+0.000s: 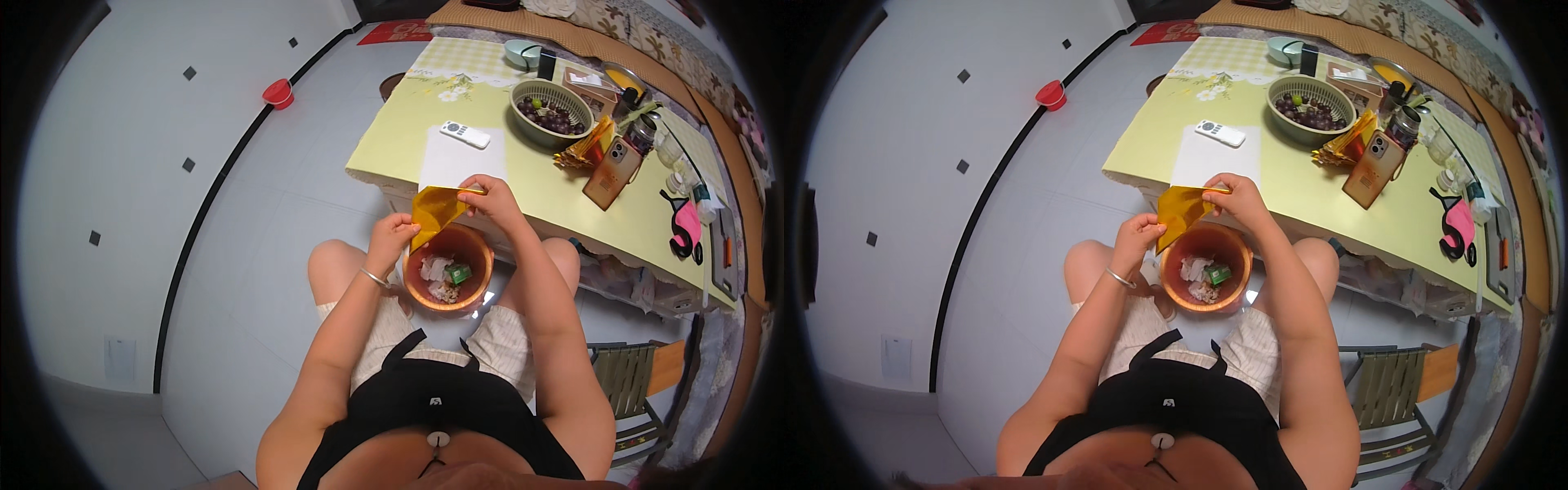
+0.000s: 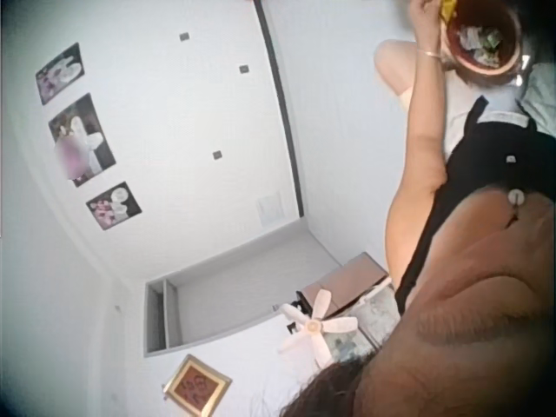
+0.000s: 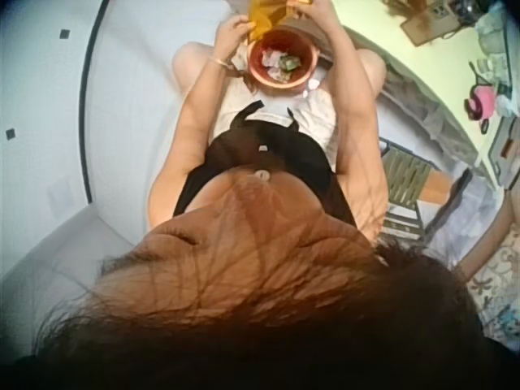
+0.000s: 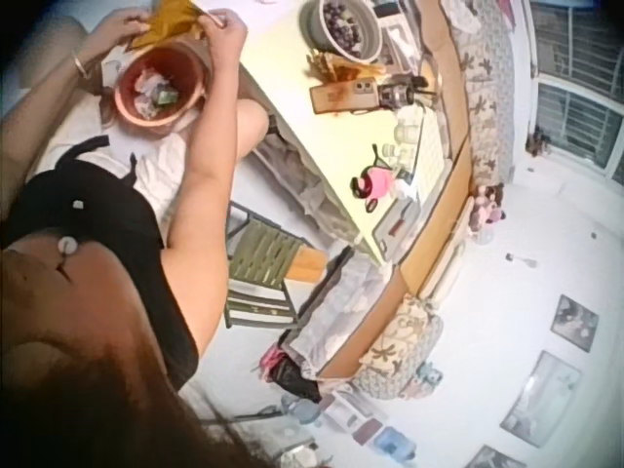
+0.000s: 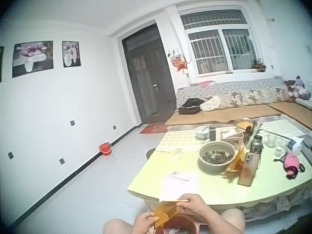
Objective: The person sits on the floor and folds a sheet of white paper using a gold foil sheet as a guide. They repeatedly fold the paper into a triangular shape, pressing the creases to ensure sharpness, and then unfold it to repeat the process.
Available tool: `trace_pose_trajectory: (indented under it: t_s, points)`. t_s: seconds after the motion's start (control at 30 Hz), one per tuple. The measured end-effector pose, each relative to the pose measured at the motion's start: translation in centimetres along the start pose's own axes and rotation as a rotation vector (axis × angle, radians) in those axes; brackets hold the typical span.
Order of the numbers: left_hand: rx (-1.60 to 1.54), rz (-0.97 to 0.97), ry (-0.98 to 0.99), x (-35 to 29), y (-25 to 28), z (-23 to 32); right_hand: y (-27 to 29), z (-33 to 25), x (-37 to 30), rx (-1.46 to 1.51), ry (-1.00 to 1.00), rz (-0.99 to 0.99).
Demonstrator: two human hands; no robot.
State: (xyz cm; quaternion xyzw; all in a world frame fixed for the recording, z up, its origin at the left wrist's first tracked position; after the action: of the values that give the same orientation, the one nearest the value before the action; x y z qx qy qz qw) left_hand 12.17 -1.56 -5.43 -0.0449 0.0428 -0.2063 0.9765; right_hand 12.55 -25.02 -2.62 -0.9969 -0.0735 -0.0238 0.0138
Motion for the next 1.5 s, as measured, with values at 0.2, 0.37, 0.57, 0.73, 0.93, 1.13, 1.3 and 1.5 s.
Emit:
trace_pose_trajectory:
  t_s: [0.2,0.37,0.57,0.73,0.93,1.13,1.3,1.5]
  points:
    - [-0.263,-0.022,0.071,-5.1,1.8,-0.4,-4.2,0.5,-0.3,0.16,-0.085,-0.05]
    - [-0.425,-0.054,0.154,-7.3,1.2,-2.7,-6.5,3.4,-1.2,0.376,-0.108,0.013]
    - [-0.674,0.09,0.182,-7.1,0.5,-6.3,-10.1,4.4,-3.5,0.379,-0.102,0.063]
    - [-0.683,0.09,0.19,-7.2,0.1,-8.1,-12.2,6.9,-4.7,0.131,0.022,0.081]
    - [-0.589,0.12,0.18,-8.7,0.4,-5.8,-11.5,7.3,-4.7,0.151,0.027,0.001]
    - [-0.566,0.095,0.073,-9.4,2.2,-4.3,-13.1,5.6,-5.6,0.279,-0.004,-0.107]
    - [-0.523,0.224,-0.024,-9.8,1.3,-4.2,-13.8,5.2,-6.3,0.219,0.0,-0.084]
    - [-0.66,0.086,-0.01,-9.4,2.0,-4.6,-13.3,4.8,-6.3,0.181,0.078,-0.142]
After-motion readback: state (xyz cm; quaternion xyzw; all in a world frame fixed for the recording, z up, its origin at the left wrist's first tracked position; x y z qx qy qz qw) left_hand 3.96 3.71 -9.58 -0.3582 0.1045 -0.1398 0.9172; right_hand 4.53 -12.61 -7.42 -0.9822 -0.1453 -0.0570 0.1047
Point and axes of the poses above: each hand's wrist, its own x-axis towards the middle knuckle, its own y-axis out of the back of the hand, z = x × y, the point moved 6 cm from there along x, towards the middle knuckle, and after that the axes turned 3 degrees about -z, right-handed, at the moved point
